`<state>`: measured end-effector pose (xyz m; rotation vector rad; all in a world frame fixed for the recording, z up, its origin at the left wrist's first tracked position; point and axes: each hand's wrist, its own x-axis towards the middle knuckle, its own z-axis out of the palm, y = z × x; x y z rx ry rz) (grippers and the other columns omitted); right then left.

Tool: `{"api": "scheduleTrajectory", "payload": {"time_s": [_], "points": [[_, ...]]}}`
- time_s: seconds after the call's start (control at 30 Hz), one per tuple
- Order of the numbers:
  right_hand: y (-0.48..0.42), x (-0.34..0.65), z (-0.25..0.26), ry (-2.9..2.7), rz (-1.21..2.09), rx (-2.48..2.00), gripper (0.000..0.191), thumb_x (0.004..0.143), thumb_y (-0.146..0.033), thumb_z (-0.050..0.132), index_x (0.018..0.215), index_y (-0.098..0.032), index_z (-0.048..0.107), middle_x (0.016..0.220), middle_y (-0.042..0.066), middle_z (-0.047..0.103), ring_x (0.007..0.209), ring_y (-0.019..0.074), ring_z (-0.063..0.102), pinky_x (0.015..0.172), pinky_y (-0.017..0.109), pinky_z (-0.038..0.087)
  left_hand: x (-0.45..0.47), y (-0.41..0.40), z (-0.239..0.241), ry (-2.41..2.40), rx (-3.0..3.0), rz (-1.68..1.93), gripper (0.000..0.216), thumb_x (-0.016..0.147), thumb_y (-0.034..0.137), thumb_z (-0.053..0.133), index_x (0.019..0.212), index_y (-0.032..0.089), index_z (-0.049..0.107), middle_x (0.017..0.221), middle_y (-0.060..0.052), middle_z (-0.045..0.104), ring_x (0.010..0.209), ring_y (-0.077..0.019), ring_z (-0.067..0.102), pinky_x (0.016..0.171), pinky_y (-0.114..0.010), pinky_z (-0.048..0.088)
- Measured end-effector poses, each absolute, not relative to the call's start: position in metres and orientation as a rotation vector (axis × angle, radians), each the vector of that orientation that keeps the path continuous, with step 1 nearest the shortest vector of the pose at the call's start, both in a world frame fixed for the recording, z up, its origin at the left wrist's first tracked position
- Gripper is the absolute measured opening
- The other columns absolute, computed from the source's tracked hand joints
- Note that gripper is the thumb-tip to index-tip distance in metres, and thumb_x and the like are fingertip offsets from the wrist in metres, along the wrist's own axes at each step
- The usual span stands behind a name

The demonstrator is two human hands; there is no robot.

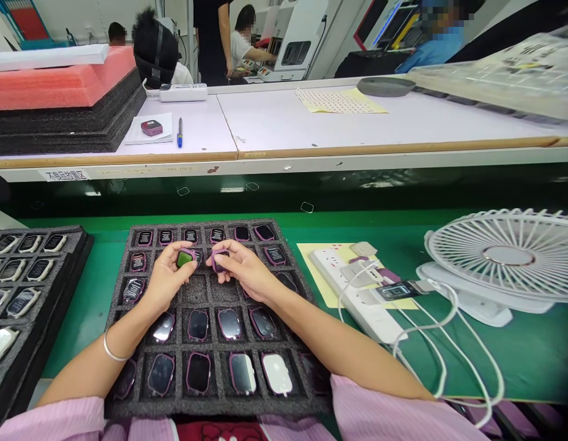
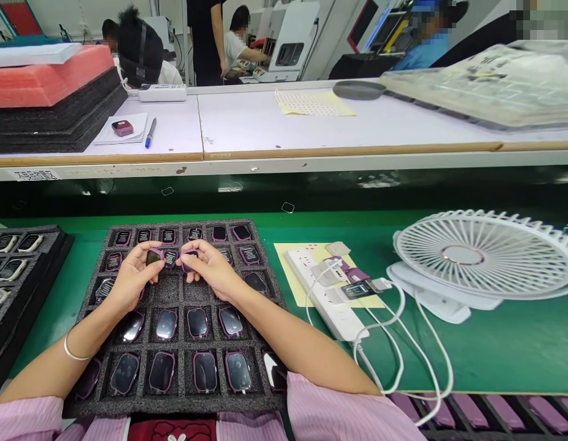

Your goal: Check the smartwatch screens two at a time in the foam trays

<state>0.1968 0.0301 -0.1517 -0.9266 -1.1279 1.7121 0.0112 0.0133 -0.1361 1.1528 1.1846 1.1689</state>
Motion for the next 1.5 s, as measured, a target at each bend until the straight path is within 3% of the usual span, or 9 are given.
{"api": "scheduleTrajectory", "payload": {"time_s": [0.1, 0.23, 0.63, 0.97, 1.1, 1.2, 1.33, 1.5], "points": [[0.03, 0.197, -0.152, -1.119, 1.721, -0.923, 0.029, 0.08, -0.037, 0.074, 0.098, -0.021, 0.059, 0.083, 0.001, 0.074, 0.049, 0.0101, 0.06, 0.048, 0.024, 0.039, 0.01, 0.014, -0.14, 1.197, 1.185, 1.175, 0.043, 0.068, 0.024, 0.077, 0.109, 0.02, 0.062, 0.085, 0.001, 0.06, 0.067, -0.0099, 0.051, 0.055, -0.02, 0.041], [0.031, 0.197, -0.15, -0.988, 1.847, -0.875, 0.028, 0.082, -0.028, 0.064, 0.109, -0.02, 0.06, 0.093, 0.007, 0.077, 0.061, 0.0173, 0.071, 0.058, 0.029, 0.048, 0.009, 0.015, -0.142, 1.219, 1.21, 1.189, 0.042, 0.068, 0.024, 0.077, 0.107, 0.02, 0.062, 0.09, 0.0, 0.061, 0.078, -0.0133, 0.055, 0.066, -0.023, 0.043], [0.029, 0.198, -0.149, -0.965, 1.882, -0.807, 0.032, 0.081, -0.02, 0.059, 0.113, -0.02, 0.058, 0.106, 0.008, 0.075, 0.073, 0.0192, 0.074, 0.072, 0.036, 0.055, 0.009, 0.017, -0.143, 1.229, 1.251, 1.222, 0.039, 0.067, 0.021, 0.073, 0.103, 0.021, 0.06, 0.087, 0.001, 0.06, 0.082, -0.0141, 0.055, 0.076, -0.025, 0.043], [0.031, 0.203, -0.155, -1.208, 1.8, -0.771, 0.065, 0.074, -0.011, 0.075, 0.13, -0.026, 0.046, 0.118, 0.007, 0.066, 0.075, 0.0143, 0.072, 0.068, 0.03, 0.056, 0.007, 0.016, -0.145, 1.296, 1.398, 1.13, 0.036, 0.07, 0.02, 0.067, 0.105, 0.021, 0.059, 0.089, 0.0, 0.06, 0.082, -0.0153, 0.056, 0.077, -0.027, 0.043], [0.032, 0.207, -0.158, -1.354, 1.816, -0.738, 0.065, 0.077, -0.015, 0.073, 0.132, -0.026, 0.041, 0.113, 0.004, 0.062, 0.077, 0.0143, 0.072, 0.072, 0.032, 0.056, 0.005, 0.014, -0.149, 1.306, 1.522, 1.012, 0.037, 0.074, 0.023, 0.065, 0.11, 0.021, 0.057, 0.096, -0.002, 0.062, 0.085, -0.0169, 0.057, 0.078, -0.029, 0.044], [0.031, 0.213, -0.156, -1.693, 1.636, -0.855, 0.053, 0.081, -0.015, 0.066, 0.129, -0.024, 0.045, 0.101, 0.002, 0.063, 0.077, 0.0163, 0.069, 0.073, 0.035, 0.056, 0.003, 0.011, -0.15, 1.298, 1.632, 0.812, 0.047, 0.069, 0.018, 0.066, 0.114, 0.02, 0.053, 0.098, -0.002, 0.064, 0.082, -0.0179, 0.059, 0.075, -0.03, 0.046], [0.026, 0.22, -0.145, -2.331, 0.988, -1.125, 0.042, 0.076, -0.018, 0.07, 0.117, -0.019, 0.06, 0.104, 0.008, 0.059, 0.087, 0.0245, 0.063, 0.079, 0.042, 0.053, 0.003, 0.007, -0.148, 1.306, 1.904, 0.575, 0.043, 0.069, 0.012, 0.064, 0.11, 0.021, 0.054, 0.093, -0.002, 0.064, 0.082, -0.0209, 0.062, 0.078, -0.034, 0.048], [0.017, 0.219, -0.133, -2.718, 0.656, -1.198, 0.04, 0.077, -0.023, 0.07, 0.116, -0.016, 0.064, 0.108, 0.013, 0.059, 0.101, 0.0325, 0.06, 0.09, 0.049, 0.046, 0.006, 0.002, -0.146, 1.453, 2.33, 0.301, 0.038, 0.071, 0.038, 0.082, 0.097, 0.018, 0.062, 0.105, -0.011, 0.062, 0.102, -0.0325, 0.06, 0.089, -0.045, 0.048]]}}
